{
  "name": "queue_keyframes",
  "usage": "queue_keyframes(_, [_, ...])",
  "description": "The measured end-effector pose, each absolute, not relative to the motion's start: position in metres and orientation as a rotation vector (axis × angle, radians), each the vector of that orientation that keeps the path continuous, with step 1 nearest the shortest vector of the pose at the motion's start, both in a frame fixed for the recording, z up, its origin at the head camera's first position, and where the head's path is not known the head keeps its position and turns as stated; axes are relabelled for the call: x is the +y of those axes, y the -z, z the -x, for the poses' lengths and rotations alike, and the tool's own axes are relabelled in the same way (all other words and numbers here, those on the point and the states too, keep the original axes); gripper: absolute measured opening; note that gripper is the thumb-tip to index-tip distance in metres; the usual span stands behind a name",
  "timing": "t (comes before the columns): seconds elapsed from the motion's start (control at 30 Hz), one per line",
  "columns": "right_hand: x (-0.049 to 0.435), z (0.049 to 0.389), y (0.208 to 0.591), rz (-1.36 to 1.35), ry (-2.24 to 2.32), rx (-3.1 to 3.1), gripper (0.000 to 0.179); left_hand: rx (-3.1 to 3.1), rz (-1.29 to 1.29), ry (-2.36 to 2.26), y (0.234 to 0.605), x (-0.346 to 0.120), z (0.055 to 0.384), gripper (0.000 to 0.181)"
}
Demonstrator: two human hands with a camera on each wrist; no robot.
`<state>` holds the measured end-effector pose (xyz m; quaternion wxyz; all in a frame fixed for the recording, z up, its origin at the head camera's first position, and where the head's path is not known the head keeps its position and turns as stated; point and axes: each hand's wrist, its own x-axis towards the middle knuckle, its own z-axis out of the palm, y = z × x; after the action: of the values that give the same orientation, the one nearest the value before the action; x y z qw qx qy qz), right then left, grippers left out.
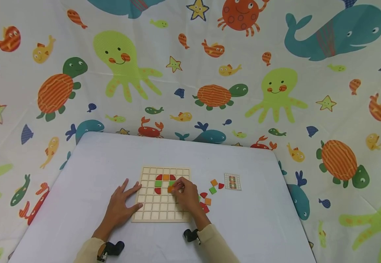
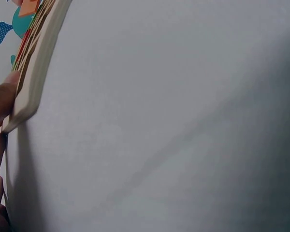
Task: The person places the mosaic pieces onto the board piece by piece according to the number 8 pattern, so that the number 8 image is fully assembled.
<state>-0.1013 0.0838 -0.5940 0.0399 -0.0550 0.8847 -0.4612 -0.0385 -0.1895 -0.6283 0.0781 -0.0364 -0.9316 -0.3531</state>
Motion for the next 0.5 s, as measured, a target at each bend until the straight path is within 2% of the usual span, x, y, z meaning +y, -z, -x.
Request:
queue_keyframes(0.2, [0.070,0.100,0.594,0.220,1.349,2.758,0.011,-2.793,0.104,1.062,0.625,-0.189,0.037,0.075])
queue_keyframes(0.5, [0.055,0.099,0.596,0.139,1.184,2.859,0.011,-2.802,0.103,1.062,0.623,-0.189,0.037,0.075])
